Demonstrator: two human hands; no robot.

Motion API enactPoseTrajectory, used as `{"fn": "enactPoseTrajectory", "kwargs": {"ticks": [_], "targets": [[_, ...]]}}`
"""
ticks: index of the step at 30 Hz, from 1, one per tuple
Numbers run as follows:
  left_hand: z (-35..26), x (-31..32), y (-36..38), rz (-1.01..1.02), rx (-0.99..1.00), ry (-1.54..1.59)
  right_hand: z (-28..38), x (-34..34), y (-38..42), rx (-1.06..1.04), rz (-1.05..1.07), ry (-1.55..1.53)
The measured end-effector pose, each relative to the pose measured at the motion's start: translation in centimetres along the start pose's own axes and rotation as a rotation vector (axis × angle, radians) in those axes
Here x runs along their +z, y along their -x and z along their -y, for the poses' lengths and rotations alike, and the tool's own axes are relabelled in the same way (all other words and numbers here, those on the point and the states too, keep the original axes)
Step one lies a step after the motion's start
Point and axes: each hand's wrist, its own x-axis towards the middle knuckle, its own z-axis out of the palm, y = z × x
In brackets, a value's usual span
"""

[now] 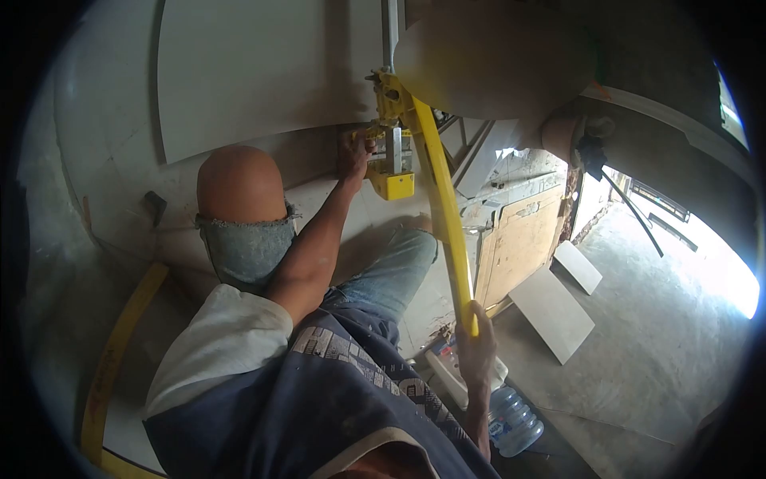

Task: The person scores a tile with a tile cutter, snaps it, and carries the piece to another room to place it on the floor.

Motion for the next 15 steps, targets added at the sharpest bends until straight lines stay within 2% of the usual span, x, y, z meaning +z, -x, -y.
{"fn": "enactPoseTrajectory", "kwargs": {"ticks": [1,2,4,9,11,13,14,15], "targets": [[0.1,-0.1,0.1,-0.007,0.008,-0.001,0.7,-0.3,-0.1,0.062,0.000,-0.006],[0.2,-0.1,0.3,-0.011,0.011,-0.006,0.7,-0.5,-0.2,-0.075,0.005,0.000],[-0.3,0.4,0.5,-0.007,0.035,-0.018,0.5,-0.9,-0.4,-0.111,-0.015,0.048],[0.1,-0.2,0.3,0.003,0.027,-0.092,3.7,-1.2,0.1,-0.017,0.002,-0.001],[-0.2,0.3,0.7,-0.043,0.017,-0.084,2.3,-1.7,-0.3,-0.104,-0.016,0.119],[-0.4,0.2,0.6,-0.067,0.058,-0.097,5.1,-2.7,-0.5,0.061,0.017,0.084],[0.1,-0.1,0.8,-0.054,0.092,-0.120,4.1,-3.1,-1.2,-0.064,0.001,0.080],[0.5,-0.3,1.1,-0.030,0.123,-0.141,4.2,-3.6,-1.3,-0.053,0.008,0.090]]}}
